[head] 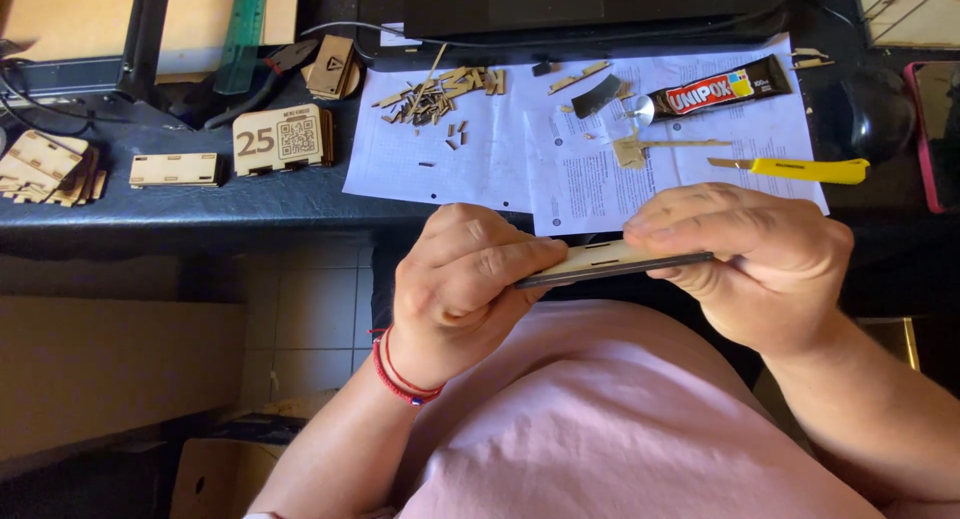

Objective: Assembling small laser-cut wooden boxes by applying glue to joints and pressing pieces together.

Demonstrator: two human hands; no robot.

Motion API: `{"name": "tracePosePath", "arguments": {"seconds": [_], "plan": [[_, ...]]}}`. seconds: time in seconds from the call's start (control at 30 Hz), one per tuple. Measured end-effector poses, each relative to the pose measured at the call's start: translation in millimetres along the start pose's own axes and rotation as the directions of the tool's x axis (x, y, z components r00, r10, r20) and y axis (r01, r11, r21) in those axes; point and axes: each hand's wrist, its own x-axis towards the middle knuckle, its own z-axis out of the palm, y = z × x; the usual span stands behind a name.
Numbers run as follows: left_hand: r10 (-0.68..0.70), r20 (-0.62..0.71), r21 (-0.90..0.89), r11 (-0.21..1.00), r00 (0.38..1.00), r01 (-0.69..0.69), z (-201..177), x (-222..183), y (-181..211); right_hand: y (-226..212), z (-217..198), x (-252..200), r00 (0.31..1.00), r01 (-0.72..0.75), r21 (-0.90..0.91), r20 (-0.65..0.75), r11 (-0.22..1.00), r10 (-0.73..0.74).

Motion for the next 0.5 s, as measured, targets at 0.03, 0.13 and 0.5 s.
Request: {"name": "tracePosePath", "arguments": {"seconds": [0.03, 0.13, 0.5], "plan": [[-0.001, -0.001, 0.001, 1.000, 1.000, 0.001, 0, -1, -1, 0, 0, 0, 1.000, 0.000, 0.001, 0.001, 1.000, 0.000], [0.000, 0.004, 0.028, 1.000, 1.000, 0.000, 1, -1, 1, 0, 0, 0, 1.000, -0.001, 0.024, 0.001, 1.000, 0.001], [-0.111, 0.058, -0.158, 0.980, 0.992, 0.119, 4, 7, 8, 37, 23, -51, 0.577, -0.573, 0.814, 0.323, 0.091, 0.750]]}}
